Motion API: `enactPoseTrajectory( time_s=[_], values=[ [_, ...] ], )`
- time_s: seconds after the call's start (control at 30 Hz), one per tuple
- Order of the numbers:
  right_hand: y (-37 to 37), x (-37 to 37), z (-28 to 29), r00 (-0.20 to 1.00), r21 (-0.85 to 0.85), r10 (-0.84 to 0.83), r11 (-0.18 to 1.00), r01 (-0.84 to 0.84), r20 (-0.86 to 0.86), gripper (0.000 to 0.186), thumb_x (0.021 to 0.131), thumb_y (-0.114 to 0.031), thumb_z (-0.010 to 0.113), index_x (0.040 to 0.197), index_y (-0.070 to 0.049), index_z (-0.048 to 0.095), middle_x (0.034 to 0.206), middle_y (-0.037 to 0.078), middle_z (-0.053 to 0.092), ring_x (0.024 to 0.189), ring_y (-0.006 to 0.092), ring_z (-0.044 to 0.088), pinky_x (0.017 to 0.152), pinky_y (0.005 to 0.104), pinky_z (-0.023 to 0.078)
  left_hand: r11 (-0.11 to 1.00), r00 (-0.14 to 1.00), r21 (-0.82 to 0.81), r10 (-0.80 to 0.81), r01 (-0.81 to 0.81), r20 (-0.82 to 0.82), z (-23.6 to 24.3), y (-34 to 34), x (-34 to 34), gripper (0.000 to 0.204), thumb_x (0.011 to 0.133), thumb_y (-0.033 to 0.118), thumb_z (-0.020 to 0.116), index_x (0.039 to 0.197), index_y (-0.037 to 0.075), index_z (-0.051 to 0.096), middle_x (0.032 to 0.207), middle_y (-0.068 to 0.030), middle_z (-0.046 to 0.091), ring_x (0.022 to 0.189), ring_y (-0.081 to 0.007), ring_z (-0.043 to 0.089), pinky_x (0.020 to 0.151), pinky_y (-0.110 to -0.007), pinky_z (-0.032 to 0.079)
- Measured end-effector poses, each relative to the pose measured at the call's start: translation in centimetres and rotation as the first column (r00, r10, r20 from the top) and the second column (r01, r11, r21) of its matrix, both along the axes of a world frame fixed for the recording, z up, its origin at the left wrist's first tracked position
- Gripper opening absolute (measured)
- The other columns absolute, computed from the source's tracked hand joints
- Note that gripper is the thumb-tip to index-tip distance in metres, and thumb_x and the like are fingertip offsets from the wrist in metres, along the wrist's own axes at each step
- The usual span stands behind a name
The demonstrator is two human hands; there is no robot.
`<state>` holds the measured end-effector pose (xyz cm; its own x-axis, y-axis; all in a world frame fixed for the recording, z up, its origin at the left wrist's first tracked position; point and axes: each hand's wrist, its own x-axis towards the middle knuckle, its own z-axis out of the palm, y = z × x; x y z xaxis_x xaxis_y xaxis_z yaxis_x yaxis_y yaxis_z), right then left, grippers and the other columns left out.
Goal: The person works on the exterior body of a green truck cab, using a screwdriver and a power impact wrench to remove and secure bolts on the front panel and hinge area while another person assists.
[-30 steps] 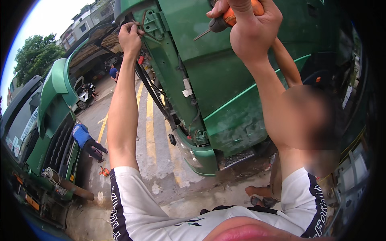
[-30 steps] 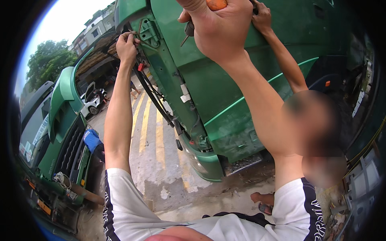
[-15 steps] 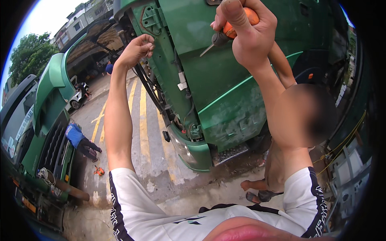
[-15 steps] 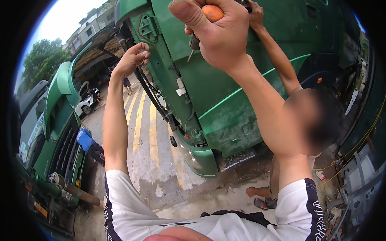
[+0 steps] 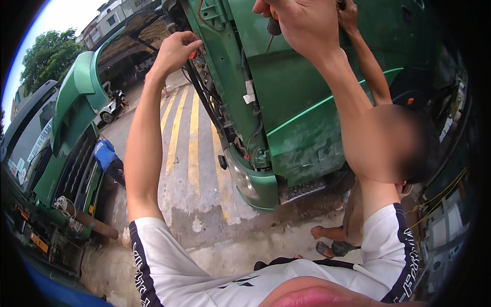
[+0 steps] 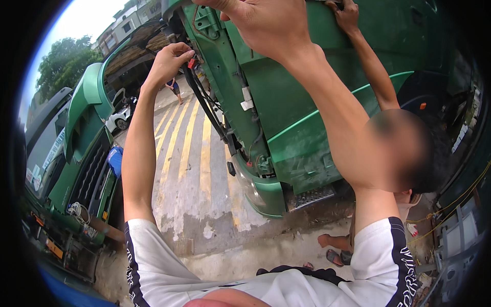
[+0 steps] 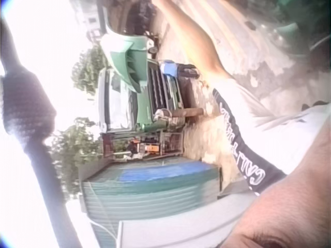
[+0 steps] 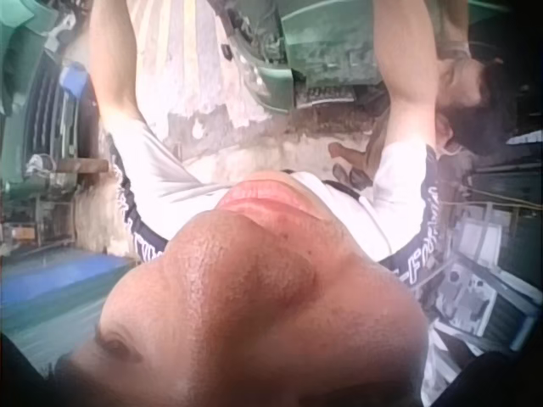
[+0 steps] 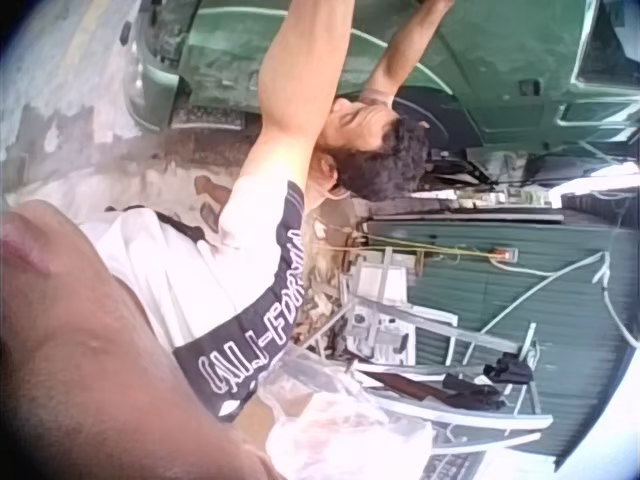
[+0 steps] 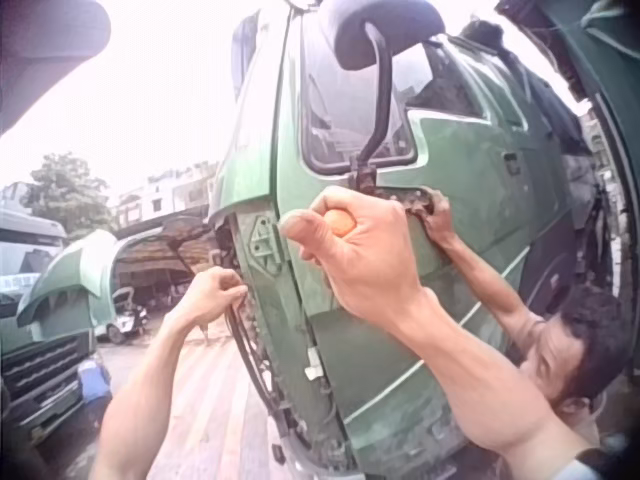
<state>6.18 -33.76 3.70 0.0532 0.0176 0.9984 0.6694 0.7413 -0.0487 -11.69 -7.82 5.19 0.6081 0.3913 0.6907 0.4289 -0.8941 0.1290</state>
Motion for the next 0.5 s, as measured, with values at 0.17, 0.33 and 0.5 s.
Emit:
enactPoseTrajectory(
  time_s=[0.17,0.33,0.5],
  values=[
    [-0.3,-0.1,-0.5,0.989,-0.153,-0.149,0.978,0.145,-0.016,0.050,0.091,-0.047,0.077,0.072,-0.002,0.063,0.057,0.000,0.059,0.053,0.0068,0.053,0.049,0.0258,0.042,0.997,0.967,0.064,0.033,-0.051,0.253,4.1,0.3,5.3,0.075,0.085,0.046,0.079,0.133,-0.007,0.057,0.124,-0.0272,0.066,0.116,-0.0369,0.066,0.100,-0.043,0.051],
    [-0.1,0.4,-0.9,0.940,-0.321,-0.340,0.890,0.323,0.000,0.040,0.088,-0.032,0.082,0.078,0.000,0.061,0.061,0.004,0.059,0.054,0.0116,0.054,0.053,0.0277,0.044,0.909,0.930,-0.383,-0.011,0.162,0.368,6.1,2.9,10.0,0.076,0.081,0.041,0.084,0.116,-0.022,0.059,0.100,-0.0235,0.072,0.088,-0.0251,0.074,0.076,-0.036,0.060],
    [-1.4,1.9,-0.7,0.933,-0.401,0.187,0.863,-0.306,-0.309,0.030,0.086,-0.012,0.080,0.099,0.003,0.058,0.078,0.007,0.064,0.062,0.0152,0.063,0.059,0.0279,0.050,0.963,0.884,-0.238,0.001,0.124,0.467,4.7,0.6,10.6,0.082,0.077,0.043,0.087,0.115,-0.023,0.055,0.103,-0.0257,0.071,0.085,-0.0273,0.075,0.072,-0.036,0.062]
  ],
)
